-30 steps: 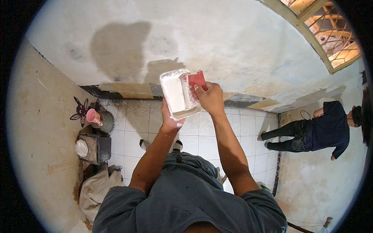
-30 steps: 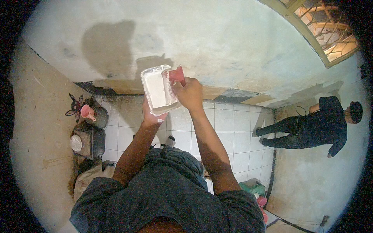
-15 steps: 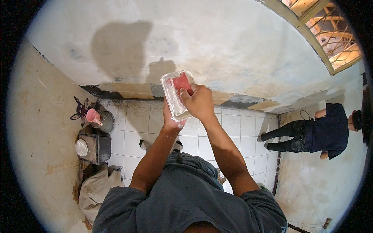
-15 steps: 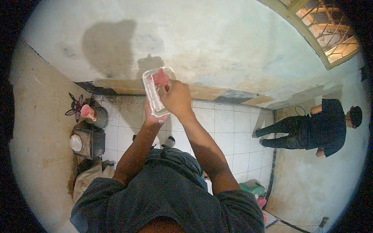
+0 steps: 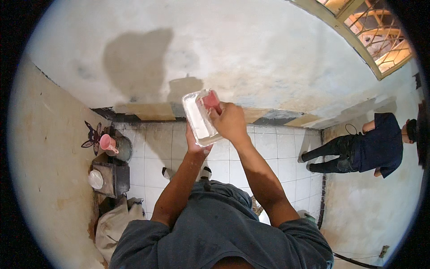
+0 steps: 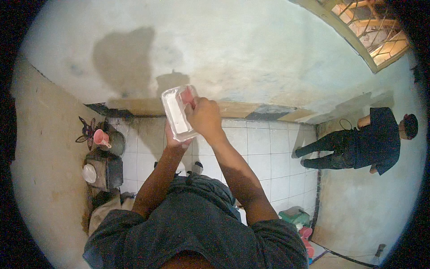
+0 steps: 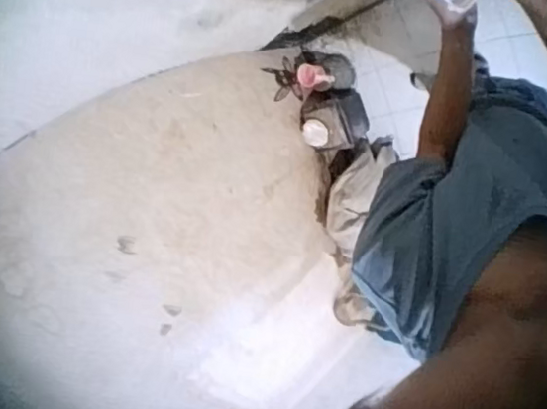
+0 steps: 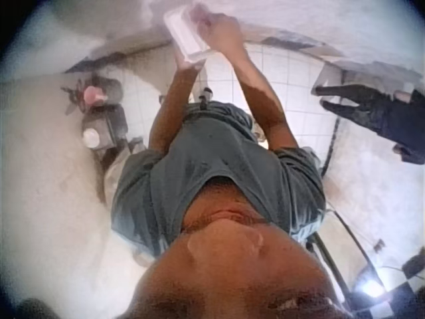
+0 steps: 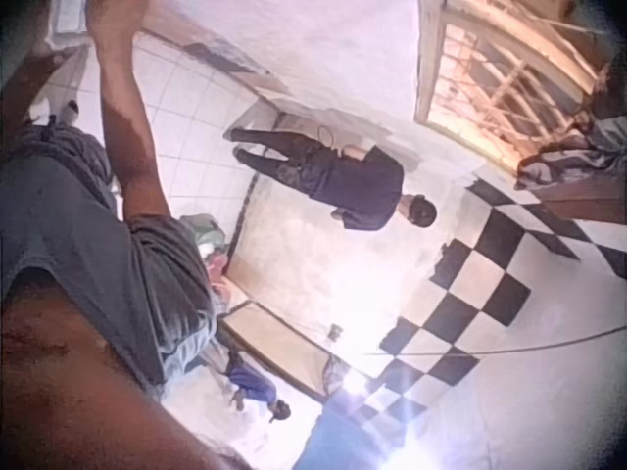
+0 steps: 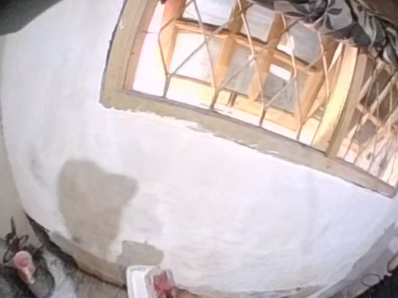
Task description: The person applies a white substance from a plastic container to a wall using a red hand scraper. They scoop the substance onto the blade and spread it over several areas of the wall surface.
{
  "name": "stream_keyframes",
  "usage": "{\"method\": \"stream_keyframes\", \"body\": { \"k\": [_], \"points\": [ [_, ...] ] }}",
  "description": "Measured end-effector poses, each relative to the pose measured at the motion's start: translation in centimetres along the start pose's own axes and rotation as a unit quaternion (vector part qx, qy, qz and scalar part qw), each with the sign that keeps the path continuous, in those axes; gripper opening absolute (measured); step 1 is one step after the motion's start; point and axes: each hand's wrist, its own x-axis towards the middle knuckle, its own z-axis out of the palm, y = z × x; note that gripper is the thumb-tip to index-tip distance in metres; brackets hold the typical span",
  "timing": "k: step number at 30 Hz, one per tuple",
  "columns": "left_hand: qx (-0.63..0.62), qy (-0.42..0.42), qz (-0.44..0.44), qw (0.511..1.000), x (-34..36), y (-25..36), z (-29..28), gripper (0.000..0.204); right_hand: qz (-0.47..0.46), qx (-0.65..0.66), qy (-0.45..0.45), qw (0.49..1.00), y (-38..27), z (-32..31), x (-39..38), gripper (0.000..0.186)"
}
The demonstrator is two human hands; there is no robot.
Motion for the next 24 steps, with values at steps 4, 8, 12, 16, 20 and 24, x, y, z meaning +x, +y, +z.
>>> {"method": "stream_keyframes", "body": {
  "k": [4,8,12,16,20,24],
  "points": [
    [-0.057,0.009,-0.056,0.997,0.2,0.1,-1.6,0.046,-0.037,-0.003,-0.022,0.999,-1.0,0.9,-0.8,0.028],
    [-0.054,-0.006,-0.05,0.997,0.1,0.0,-2.3,0.046,-0.074,-0.007,-0.004,0.997,-1.5,0.3,-1.8,0.026],
    [-0.057,-0.005,-0.02,0.998,0.1,-0.2,-0.9,0.05,-0.121,-0.006,0.062,0.991,-1.6,-1.6,-3.5,0.021],
    [-0.076,-0.021,-0.04,0.996,0.8,-0.2,-3.2,0.054,-0.165,0.018,0.086,0.982,1.6,-1.0,-3.4,0.014],
    [-0.058,-0.01,-0.039,0.997,0.7,-0.4,-1.1,0.054,0.064,0.265,0.083,0.958,6.3,-0.3,-3.1,0.009],
    [-0.046,0.019,-0.059,0.997,0.7,-0.2,-1.8,0.057,0.201,0.5,0.002,0.842,9.7,-0.5,-2.7,0.016]
  ]
}}
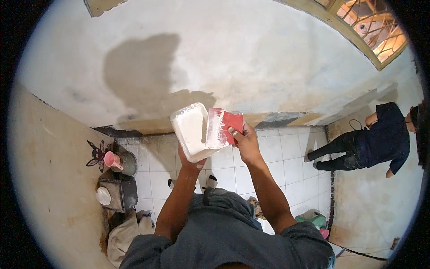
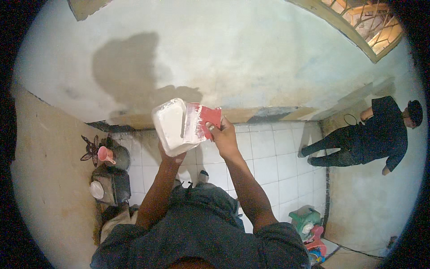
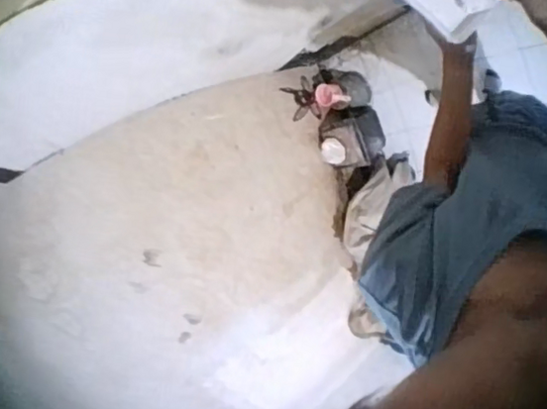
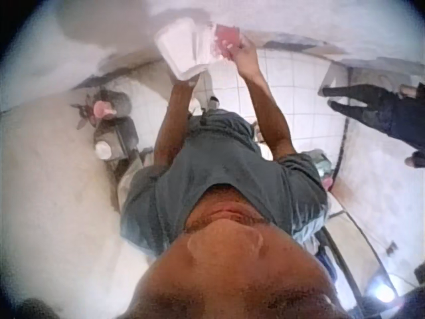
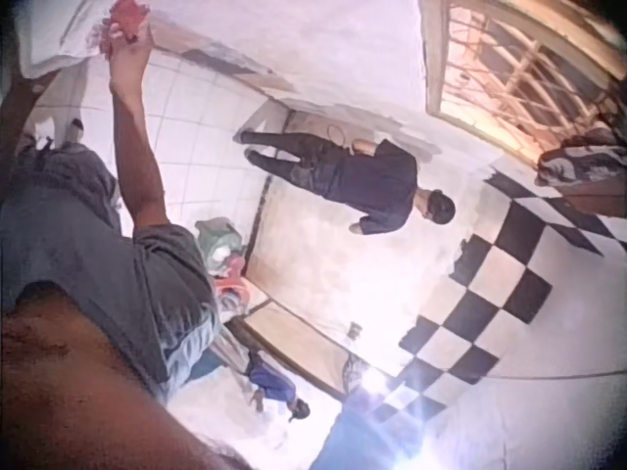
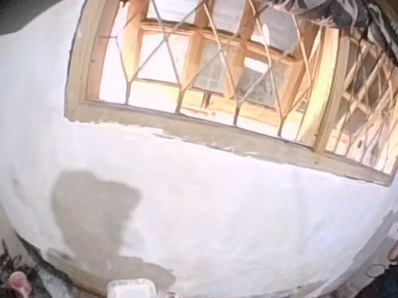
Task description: The person applies a white substance from a plastic container to a wall using a red hand scraper. They scoop the substance onto the blade and spread it over several areas of the wall surface.
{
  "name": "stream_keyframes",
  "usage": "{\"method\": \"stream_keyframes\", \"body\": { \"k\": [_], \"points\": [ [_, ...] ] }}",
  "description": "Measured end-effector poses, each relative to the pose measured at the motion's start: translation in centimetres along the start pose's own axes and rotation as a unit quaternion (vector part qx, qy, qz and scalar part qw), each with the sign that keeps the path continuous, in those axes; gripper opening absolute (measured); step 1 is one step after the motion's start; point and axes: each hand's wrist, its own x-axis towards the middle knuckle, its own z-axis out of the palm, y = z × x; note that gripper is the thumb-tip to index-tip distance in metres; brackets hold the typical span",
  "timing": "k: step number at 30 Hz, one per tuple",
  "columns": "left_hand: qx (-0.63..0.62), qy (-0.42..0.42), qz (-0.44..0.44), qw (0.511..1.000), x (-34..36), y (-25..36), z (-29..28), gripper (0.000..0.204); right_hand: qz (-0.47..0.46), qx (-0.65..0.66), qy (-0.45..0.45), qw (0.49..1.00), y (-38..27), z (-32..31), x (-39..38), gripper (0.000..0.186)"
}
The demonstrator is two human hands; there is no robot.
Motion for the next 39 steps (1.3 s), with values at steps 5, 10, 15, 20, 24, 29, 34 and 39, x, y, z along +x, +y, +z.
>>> {"method": "stream_keyframes", "body": {
  "k": [5,10,15,20,24,29,34,39],
  "points": [
    [0.079,0.007,0.065,0.995,0.8,0.5,-0.4,0.05,0.044,0.144,0.016,0.988,0.7,-1.4,3.8,0.017],
    [0.123,0.015,0.088,0.988,0.6,3.3,-1.7,0.049,0.066,0.219,0.064,0.971,1.4,-1.1,9.0,0.02],
    [0.053,-0.056,0.041,0.996,-1.0,6.2,-1.8,0.049,0.086,0.243,0.084,0.963,3.5,0.0,13.4,0.014],
    [0.086,0.082,0.092,0.989,-1.5,8.8,-1.3,0.05,-0.016,0.315,0.117,0.942,-1.0,3.2,22.2,0.008],
    [0.094,0.002,0.092,0.991,-1.7,12.5,-2.8,0.056,-0.031,0.293,0.142,0.945,-11.8,9.5,18.4,0.009],
    [0.107,0.036,0.066,0.991,-1.2,13.9,-2.8,0.046,-0.108,0.242,0.136,0.955,-10.6,7.9,12.1,0.015],
    [0.084,0.013,0.005,0.996,-2.3,16.3,-4.1,0.046,-0.024,0.198,0.156,0.967,1.1,3.7,12.4,0.017],
    [0.104,0.074,0.021,0.992,-2.1,16.5,-4.8,0.048,0.056,0.24,0.144,0.958,7.8,3.5,16.8,0.019]
  ]
}}
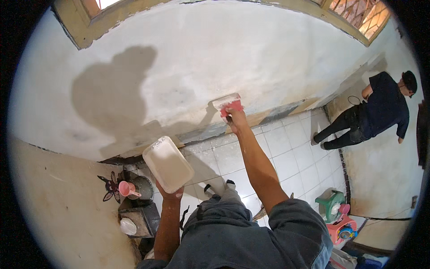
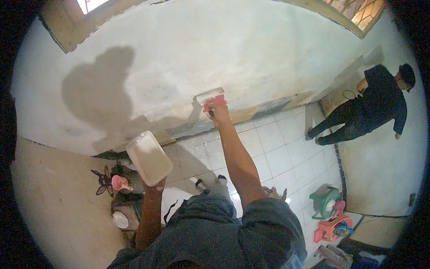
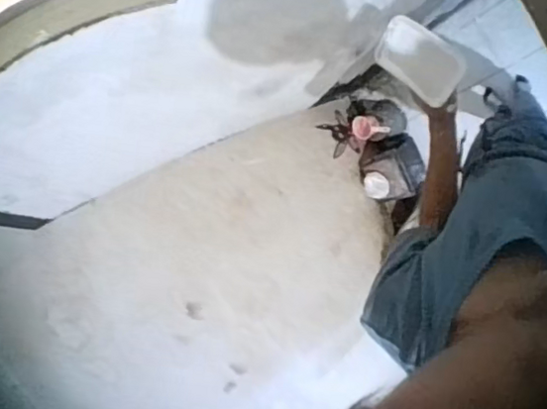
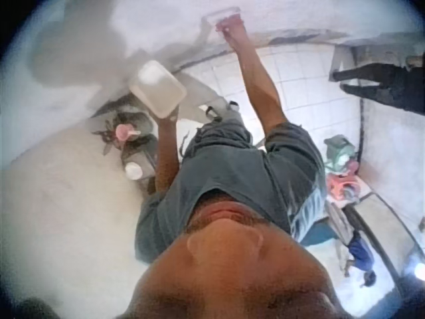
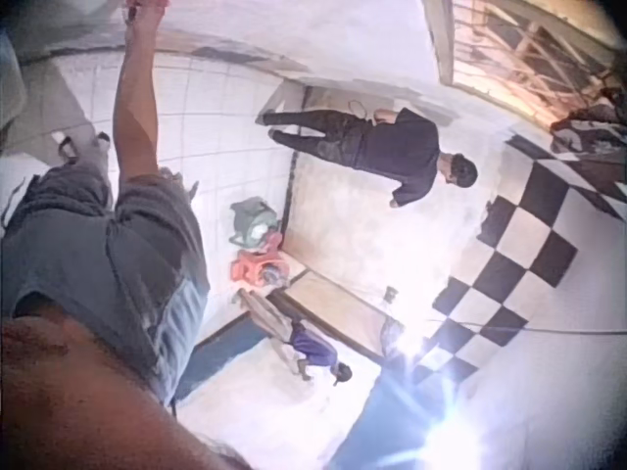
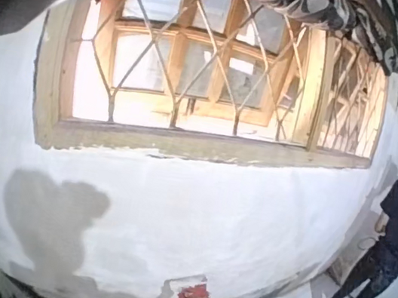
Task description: The person applies a white substance from a plastic container to a wall using a red hand scraper. They scoop the substance onto the blade and spread it over several areas of the wall surface.
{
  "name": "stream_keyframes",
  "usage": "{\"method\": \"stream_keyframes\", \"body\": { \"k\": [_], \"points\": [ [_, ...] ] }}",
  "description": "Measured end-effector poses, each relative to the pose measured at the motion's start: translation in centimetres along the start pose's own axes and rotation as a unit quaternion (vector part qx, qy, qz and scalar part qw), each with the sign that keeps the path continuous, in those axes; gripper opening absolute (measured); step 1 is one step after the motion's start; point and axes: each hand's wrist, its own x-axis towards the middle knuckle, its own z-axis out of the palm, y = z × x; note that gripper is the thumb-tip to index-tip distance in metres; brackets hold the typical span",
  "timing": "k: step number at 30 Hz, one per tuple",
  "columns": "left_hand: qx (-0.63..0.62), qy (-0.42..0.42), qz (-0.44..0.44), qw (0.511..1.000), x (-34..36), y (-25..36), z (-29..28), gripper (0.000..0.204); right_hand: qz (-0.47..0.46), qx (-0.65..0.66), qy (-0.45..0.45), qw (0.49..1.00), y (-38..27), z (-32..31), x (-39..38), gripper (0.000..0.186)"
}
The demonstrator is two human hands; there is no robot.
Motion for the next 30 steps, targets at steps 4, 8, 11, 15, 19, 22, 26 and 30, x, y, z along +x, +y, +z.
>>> {"method": "stream_keyframes", "body": {
  "k": [4,8,11,15,19,22,26,30],
  "points": [
    [0.006,-0.055,-0.008,0.998,0.4,1.4,-0.7,0.046,-0.044,-0.07,-0.031,0.996,-2.8,8.1,-0.5,0.02],
    [0.094,-0.032,0.038,0.994,1.2,1.1,-1.2,0.042,-0.142,-0.067,-0.055,0.986,-4.9,13.2,-5.2,0.024],
    [-0.051,-0.123,-0.059,0.989,2.5,2.3,-4.1,0.059,-0.117,-0.044,-0.097,0.987,-4.6,12.6,-6.9,0.03],
    [-0.023,-0.059,-0.039,0.997,1.7,1.2,0.3,0.046,-0.117,-0.045,-0.029,0.992,-2.7,6.2,-4.7,0.02],
    [0.172,-0.09,0.091,0.977,1.2,1.2,0.5,0.05,-0.323,-0.221,0.194,0.899,-2.1,7.1,-0.4,0.02],
    [0.182,-0.116,0.083,0.973,1.4,1.5,-1.4,0.052,-0.396,-0.408,0.209,0.796,-0.9,14.5,1.1,0.027],
    [0.004,-0.017,-0.046,0.999,1.6,2.3,-0.4,0.051,-0.435,-0.443,0.053,0.782,4.7,17.9,-3.0,0.024],
    [0.003,0.006,-0.036,0.999,1.5,2.8,-1.8,0.05,-0.334,-0.377,-0.006,0.864,9.0,9.9,-3.9,0.017]
  ]
}}
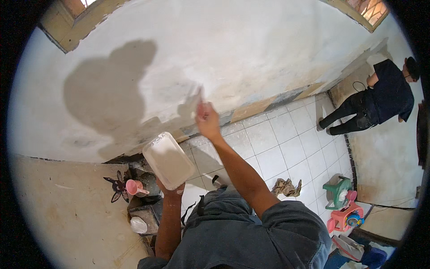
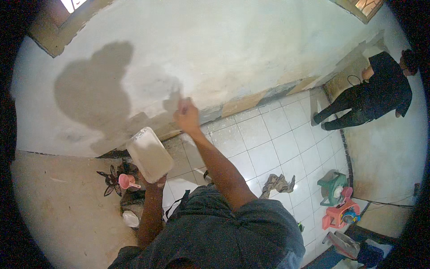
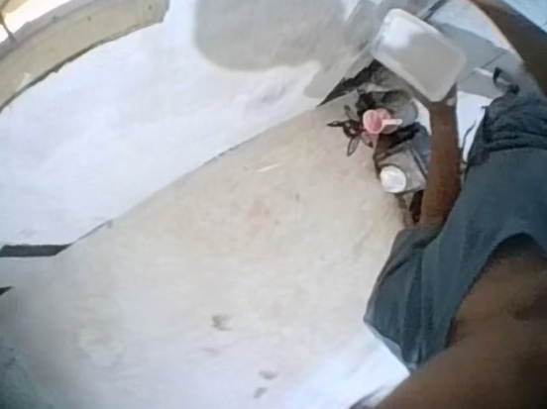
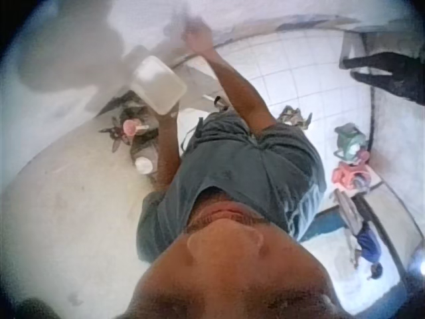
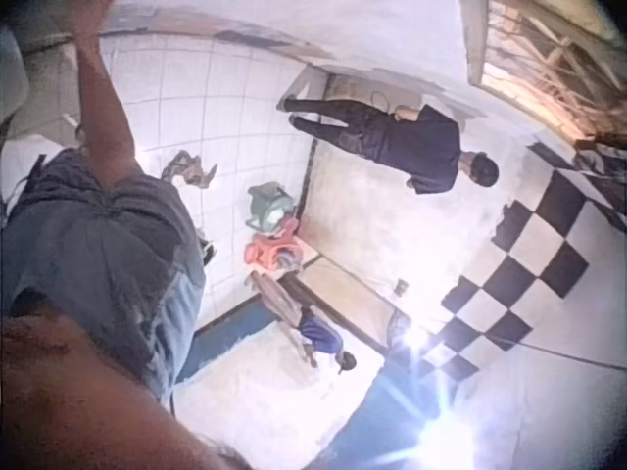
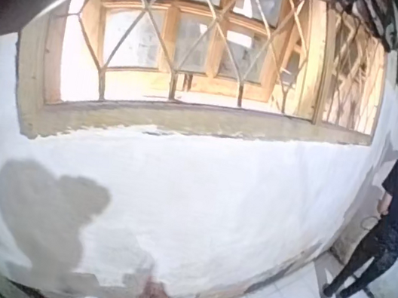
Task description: The person applies a white substance from a plastic container to a wall using a red hand scraper. They scoop the substance onto the blade and spread it over several areas of the wall surface.
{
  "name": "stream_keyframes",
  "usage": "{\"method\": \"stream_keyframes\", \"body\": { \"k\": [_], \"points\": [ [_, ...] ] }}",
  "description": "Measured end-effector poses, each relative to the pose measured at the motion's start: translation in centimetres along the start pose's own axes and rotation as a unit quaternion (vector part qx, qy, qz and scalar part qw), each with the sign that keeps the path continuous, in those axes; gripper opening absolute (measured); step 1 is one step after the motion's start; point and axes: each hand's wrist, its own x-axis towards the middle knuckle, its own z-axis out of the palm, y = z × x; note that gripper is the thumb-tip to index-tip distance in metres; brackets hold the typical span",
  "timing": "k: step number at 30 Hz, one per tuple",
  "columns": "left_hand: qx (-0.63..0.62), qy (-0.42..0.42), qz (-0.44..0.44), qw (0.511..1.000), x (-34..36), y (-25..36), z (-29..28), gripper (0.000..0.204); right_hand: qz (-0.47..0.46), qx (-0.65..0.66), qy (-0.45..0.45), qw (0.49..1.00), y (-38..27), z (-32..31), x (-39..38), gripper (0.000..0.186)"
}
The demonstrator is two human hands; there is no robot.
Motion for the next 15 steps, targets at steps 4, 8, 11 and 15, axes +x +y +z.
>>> {"method": "stream_keyframes", "body": {
  "k": [4,8,11,15],
  "points": [
    [0.032,-0.055,-0.001,0.998,0.0,0.2,-1.6,0.05,0.174,0.317,0.11,0.926,5.1,-6.6,1.2,0.004],
    [-0.046,-0.012,-0.038,0.998,-0.9,-0.4,2.0,0.05,0.182,0.359,0.168,0.9,4.6,-8.1,6.9,0.011],
    [-0.02,-0.023,-0.024,0.999,-0.5,-1.4,2.7,0.051,0.011,0.159,0.125,0.979,3.6,-5.8,8.8,0.007],
    [-0.022,-0.018,-0.016,0.999,-0.1,-0.5,-0.4,0.05,-0.055,0.108,0.017,0.992,0.2,-1.5,3.5,0.015]
  ]
}}
